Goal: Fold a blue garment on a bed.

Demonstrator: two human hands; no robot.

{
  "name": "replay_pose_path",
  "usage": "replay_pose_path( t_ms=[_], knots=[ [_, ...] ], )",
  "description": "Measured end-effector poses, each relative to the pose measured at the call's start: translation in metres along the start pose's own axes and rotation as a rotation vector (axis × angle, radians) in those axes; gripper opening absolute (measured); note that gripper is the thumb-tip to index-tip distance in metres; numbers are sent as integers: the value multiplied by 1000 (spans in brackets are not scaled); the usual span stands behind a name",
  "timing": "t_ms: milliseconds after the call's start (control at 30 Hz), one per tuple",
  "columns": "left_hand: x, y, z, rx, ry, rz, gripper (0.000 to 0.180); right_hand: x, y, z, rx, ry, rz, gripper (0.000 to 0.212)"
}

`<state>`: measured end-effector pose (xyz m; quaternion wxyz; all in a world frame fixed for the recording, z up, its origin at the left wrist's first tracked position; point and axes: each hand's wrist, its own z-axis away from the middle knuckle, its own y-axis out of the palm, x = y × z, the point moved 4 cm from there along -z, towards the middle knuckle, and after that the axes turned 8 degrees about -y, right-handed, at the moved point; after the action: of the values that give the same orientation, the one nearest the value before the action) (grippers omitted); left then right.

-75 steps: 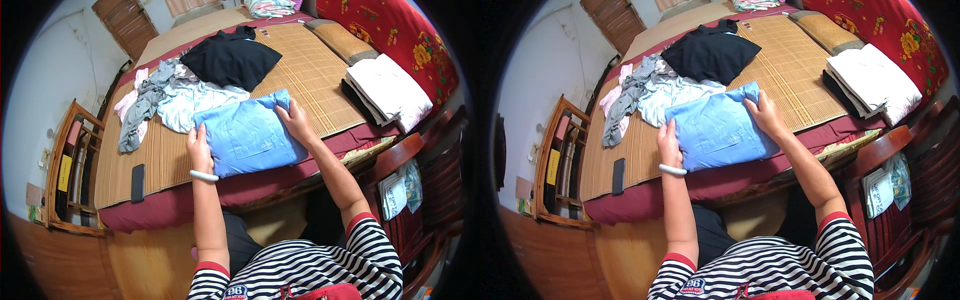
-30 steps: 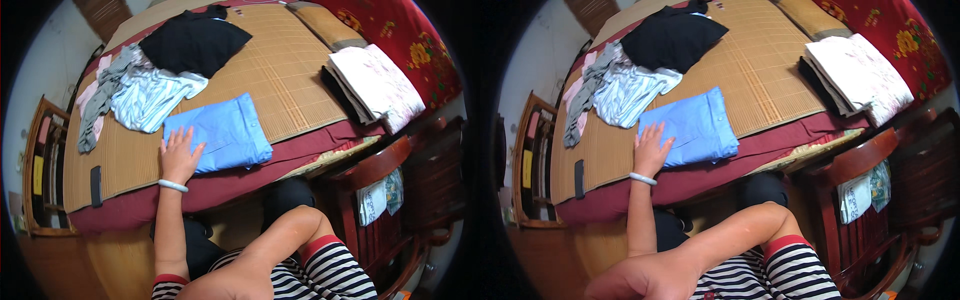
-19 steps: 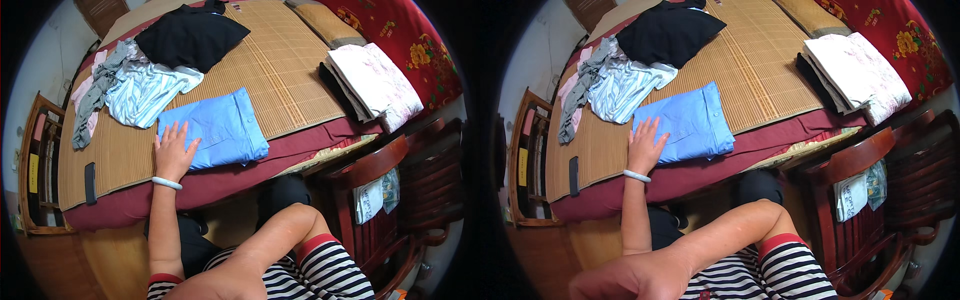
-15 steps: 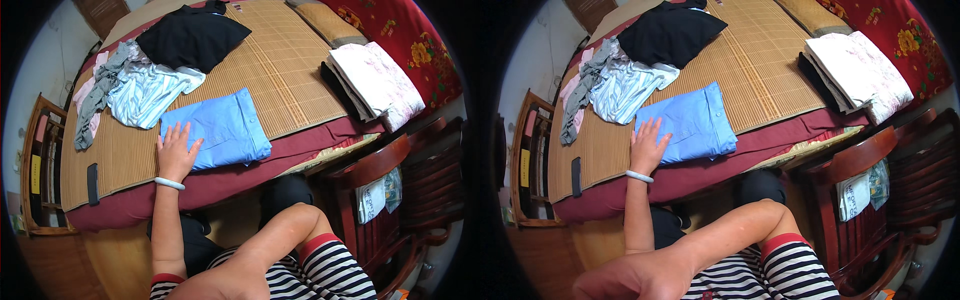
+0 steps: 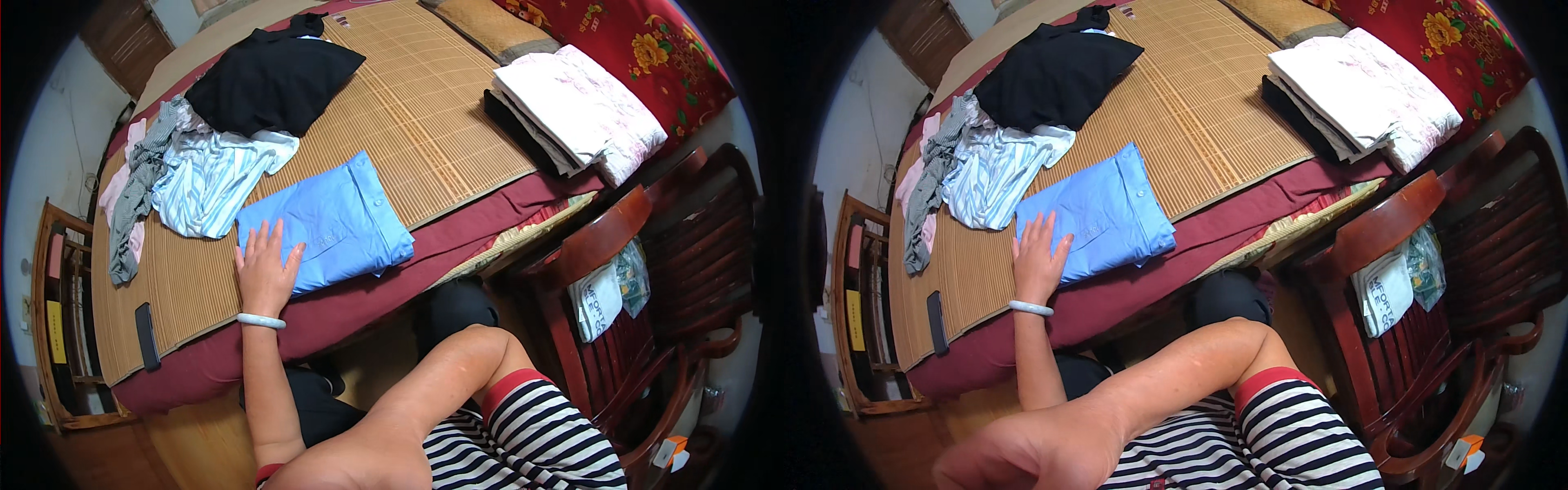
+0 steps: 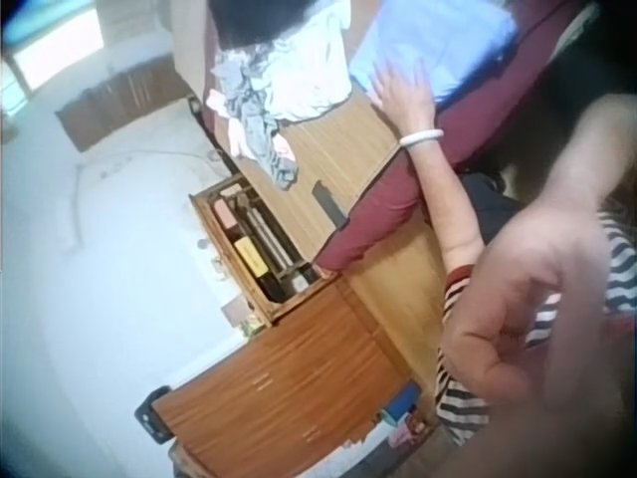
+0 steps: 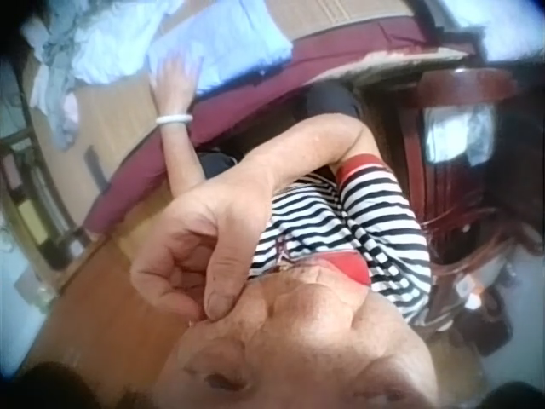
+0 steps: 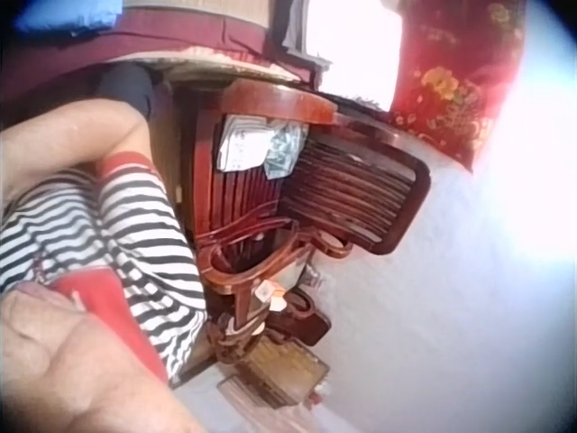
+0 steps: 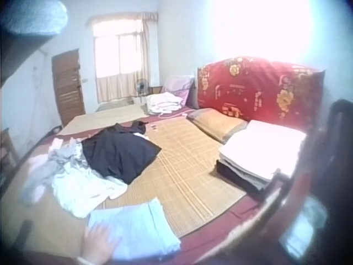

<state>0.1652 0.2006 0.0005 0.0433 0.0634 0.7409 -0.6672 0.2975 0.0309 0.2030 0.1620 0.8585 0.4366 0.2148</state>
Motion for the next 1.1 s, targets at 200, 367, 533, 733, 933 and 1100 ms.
replay_pose_path(
  t_ms=[200, 367, 533, 733, 933, 1100],
  knots=[
    [3, 4, -1, -16, -6, -2, 63, 5, 4, -6, -164, -140, 28, 31],
    [7, -2, 0, -31, -20, 49, 63, -6, -5, 1, -13, 120, 64, 31],
    [4, 4, -4, -7, -18, 50, 64, -15, -25, 5, 2, 234, 376, 21],
    [18, 20, -6, -14, -35, 77, 66, 15, -85, 16, -254, 154, 2035, 26],
    [33, 23, -5, -5, -13, 26, 51, 87, -176, 94, -700, 708, 2579, 43],
    [29, 12, -6, -8, -52, 84, 52, 135, -196, 178, -672, 1042, 2896, 59]
  ],
)
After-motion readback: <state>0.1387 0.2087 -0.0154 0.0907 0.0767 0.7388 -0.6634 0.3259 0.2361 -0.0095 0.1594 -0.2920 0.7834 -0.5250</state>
